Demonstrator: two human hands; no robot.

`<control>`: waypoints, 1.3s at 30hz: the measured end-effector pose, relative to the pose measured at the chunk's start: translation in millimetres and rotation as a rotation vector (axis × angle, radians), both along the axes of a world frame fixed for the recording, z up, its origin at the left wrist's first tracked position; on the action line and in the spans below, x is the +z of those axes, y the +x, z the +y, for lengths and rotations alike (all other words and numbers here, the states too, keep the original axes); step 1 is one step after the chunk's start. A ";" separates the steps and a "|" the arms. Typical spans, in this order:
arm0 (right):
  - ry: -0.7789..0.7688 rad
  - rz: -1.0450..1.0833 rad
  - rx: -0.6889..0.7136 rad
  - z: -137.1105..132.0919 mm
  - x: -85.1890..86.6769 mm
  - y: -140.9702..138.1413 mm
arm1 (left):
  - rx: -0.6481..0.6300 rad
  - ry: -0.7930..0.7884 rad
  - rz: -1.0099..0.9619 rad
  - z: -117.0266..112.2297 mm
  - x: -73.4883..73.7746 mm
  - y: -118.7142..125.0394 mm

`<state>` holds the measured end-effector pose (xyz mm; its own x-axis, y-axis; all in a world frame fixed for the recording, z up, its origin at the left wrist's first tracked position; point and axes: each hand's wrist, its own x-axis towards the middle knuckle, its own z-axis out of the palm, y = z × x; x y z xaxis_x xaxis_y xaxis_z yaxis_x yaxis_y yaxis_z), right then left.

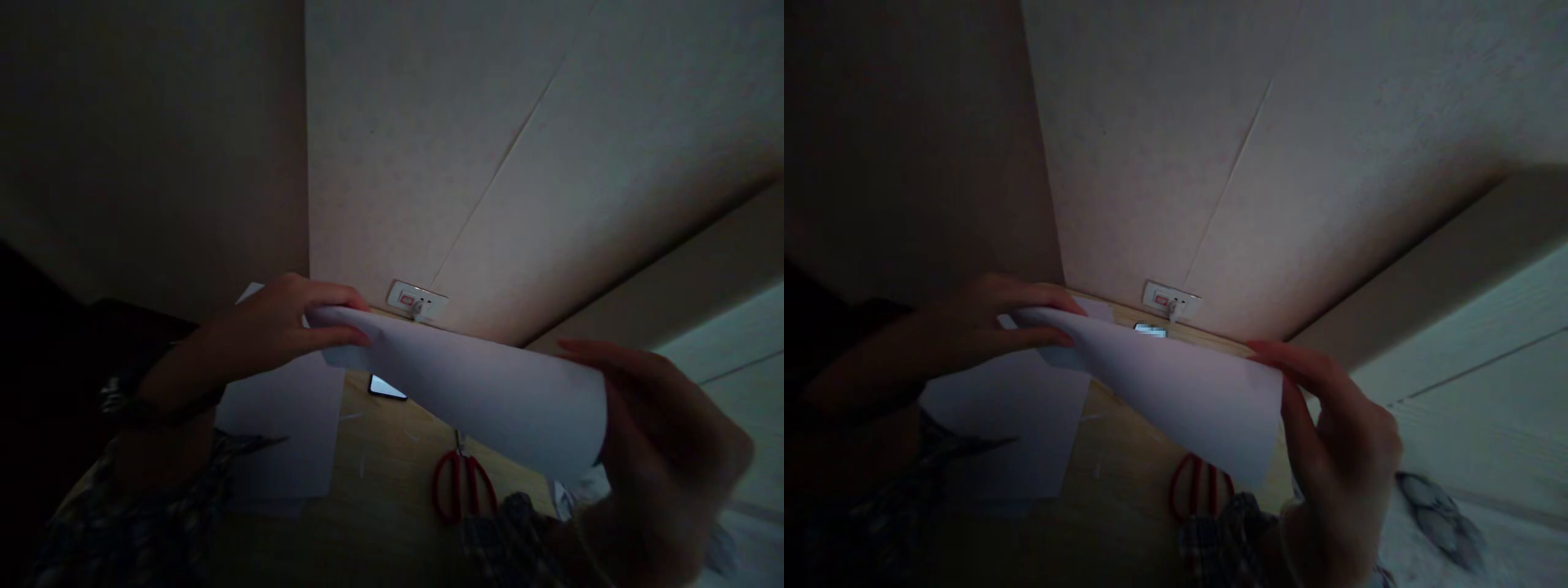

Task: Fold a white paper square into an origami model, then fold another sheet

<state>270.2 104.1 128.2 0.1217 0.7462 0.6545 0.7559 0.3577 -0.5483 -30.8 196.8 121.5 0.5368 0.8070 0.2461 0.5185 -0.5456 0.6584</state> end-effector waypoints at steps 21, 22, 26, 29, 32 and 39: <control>-0.189 -0.130 0.211 12.0 4.3 -21.3 | 0.258 0.356 -0.397 -26.0 13.8 23.0; -0.197 -0.140 0.287 14.6 3.1 -28.2 | 0.209 0.377 -0.363 -28.6 14.2 25.7; -0.241 -0.159 0.425 24.7 -1.2 -51.5 | 0.093 0.467 -0.286 -36.0 15.5 38.1; -0.240 -0.180 0.434 27.0 -0.2 -60.0 | 0.059 0.504 -0.291 -38.6 16.7 43.7; -0.207 -0.181 0.410 25.9 3.1 -62.2 | 0.094 0.468 -0.292 -40.0 17.3 44.5; -0.205 -0.117 0.377 26.9 1.7 -54.0 | 0.081 0.222 -0.473 -41.9 17.3 43.3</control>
